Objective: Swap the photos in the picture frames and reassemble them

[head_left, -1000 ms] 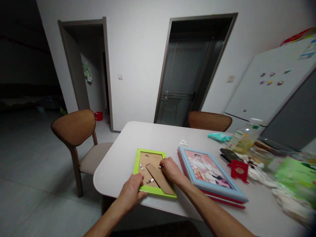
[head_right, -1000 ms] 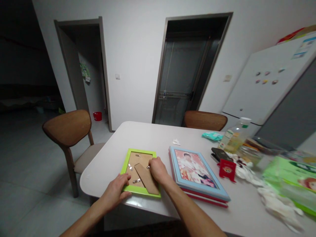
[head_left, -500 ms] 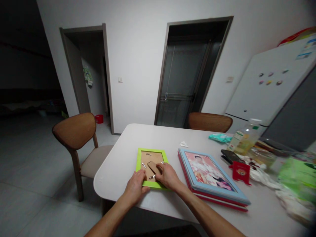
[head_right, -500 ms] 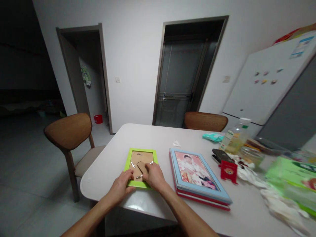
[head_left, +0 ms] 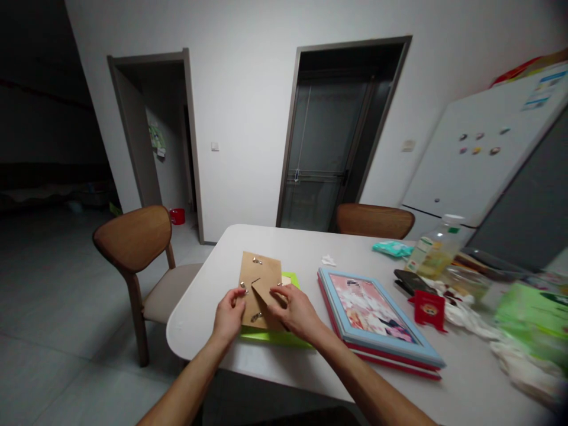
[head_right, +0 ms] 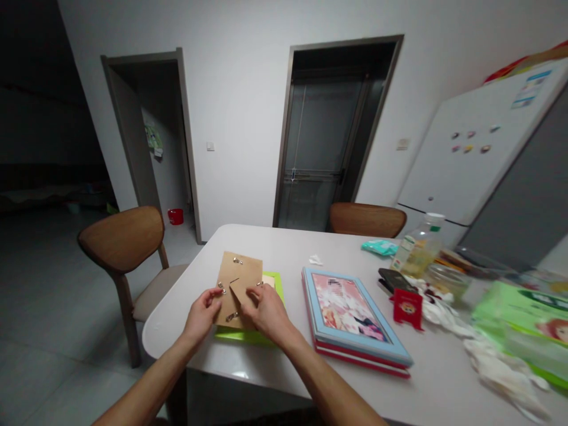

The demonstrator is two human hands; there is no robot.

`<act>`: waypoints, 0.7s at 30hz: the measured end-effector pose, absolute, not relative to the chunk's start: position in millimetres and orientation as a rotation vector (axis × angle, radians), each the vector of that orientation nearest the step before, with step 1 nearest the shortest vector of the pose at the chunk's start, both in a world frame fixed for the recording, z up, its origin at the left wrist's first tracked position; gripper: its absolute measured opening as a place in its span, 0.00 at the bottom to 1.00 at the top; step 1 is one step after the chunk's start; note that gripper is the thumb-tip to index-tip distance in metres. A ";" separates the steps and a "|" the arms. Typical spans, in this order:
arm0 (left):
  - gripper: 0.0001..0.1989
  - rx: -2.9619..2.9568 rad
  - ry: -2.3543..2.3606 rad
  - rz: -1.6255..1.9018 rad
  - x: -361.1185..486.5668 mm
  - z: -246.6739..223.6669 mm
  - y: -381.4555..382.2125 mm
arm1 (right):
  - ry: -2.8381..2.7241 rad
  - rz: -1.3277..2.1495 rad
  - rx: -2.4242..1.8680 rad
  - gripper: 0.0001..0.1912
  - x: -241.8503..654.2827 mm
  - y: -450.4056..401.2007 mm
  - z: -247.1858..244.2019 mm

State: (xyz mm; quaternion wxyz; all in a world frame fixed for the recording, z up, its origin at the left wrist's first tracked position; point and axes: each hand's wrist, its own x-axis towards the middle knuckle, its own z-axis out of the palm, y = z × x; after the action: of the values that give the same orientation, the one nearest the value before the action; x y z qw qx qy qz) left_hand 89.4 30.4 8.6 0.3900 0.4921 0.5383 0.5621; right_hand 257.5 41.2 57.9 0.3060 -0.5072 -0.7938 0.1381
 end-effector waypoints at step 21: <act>0.13 1.337 1.949 1.319 -25.6 3.5 15.6 | -1.999 0.175 -1.930 0.26 297.6 72.7 -3.6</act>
State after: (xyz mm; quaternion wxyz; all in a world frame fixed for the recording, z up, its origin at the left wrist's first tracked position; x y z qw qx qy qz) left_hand -25.6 15.6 3.5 0.2159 0.4822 0.7032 0.4757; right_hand 297.6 72.7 -3.6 0.1777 -0.6821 -0.7067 0.0619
